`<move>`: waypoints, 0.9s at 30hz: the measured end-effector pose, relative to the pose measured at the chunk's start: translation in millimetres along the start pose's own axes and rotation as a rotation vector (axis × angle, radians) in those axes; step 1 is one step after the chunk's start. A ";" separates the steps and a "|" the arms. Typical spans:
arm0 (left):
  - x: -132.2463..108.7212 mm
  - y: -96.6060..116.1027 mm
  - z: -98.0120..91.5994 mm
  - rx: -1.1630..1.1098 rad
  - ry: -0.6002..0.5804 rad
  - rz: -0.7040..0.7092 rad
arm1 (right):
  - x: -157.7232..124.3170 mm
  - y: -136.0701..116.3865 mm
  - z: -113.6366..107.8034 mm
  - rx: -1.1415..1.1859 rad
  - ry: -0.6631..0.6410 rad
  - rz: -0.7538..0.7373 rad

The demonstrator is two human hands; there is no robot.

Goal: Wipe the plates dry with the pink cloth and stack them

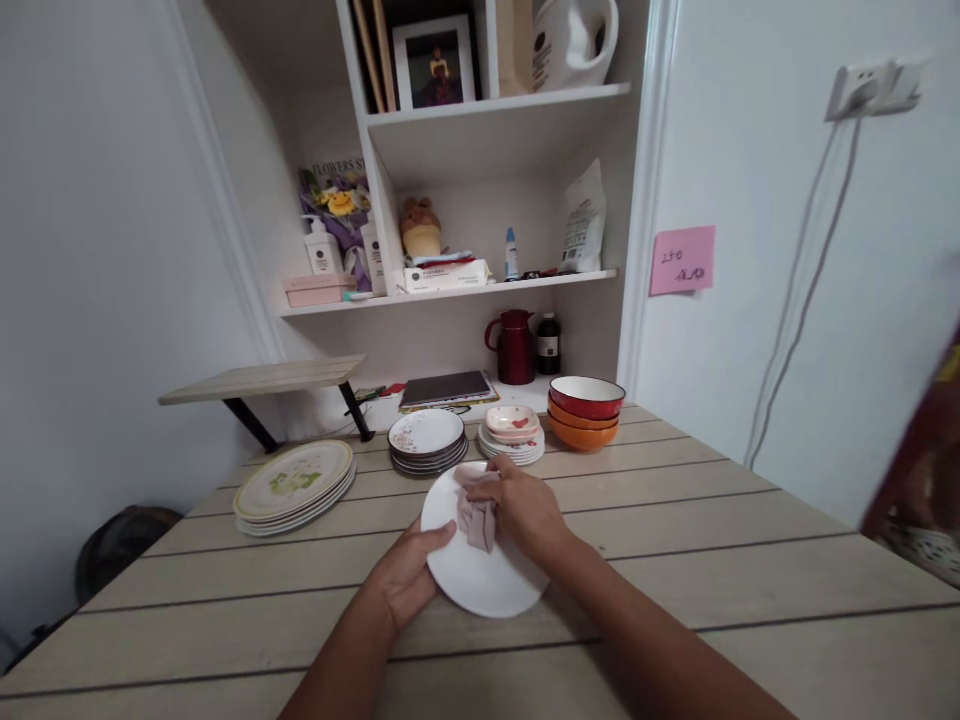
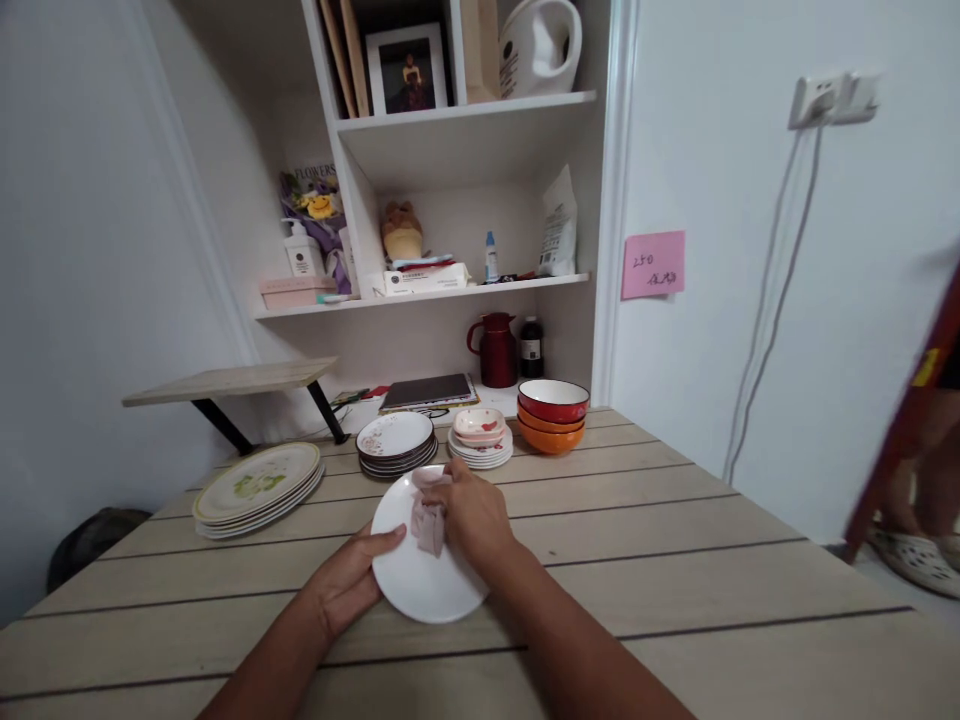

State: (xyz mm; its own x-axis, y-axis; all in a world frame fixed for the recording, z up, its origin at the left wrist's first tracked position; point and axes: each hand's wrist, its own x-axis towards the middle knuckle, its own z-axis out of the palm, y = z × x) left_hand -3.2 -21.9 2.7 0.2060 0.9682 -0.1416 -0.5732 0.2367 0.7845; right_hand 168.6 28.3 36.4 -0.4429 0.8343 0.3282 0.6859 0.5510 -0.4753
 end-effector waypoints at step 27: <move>-2.0 0.6 5.2 -0.136 -0.124 -0.034 | -5.1 -22.4 9.7 0.342 -0.110 -0.370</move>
State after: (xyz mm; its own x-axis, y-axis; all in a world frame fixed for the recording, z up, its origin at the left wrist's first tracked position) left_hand 0.2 -24.2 6.6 0.3184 0.9442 -0.0841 -0.6647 0.2856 0.6904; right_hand 150.0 11.9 37.5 -0.6908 0.5694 0.4456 0.2522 0.7673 -0.5896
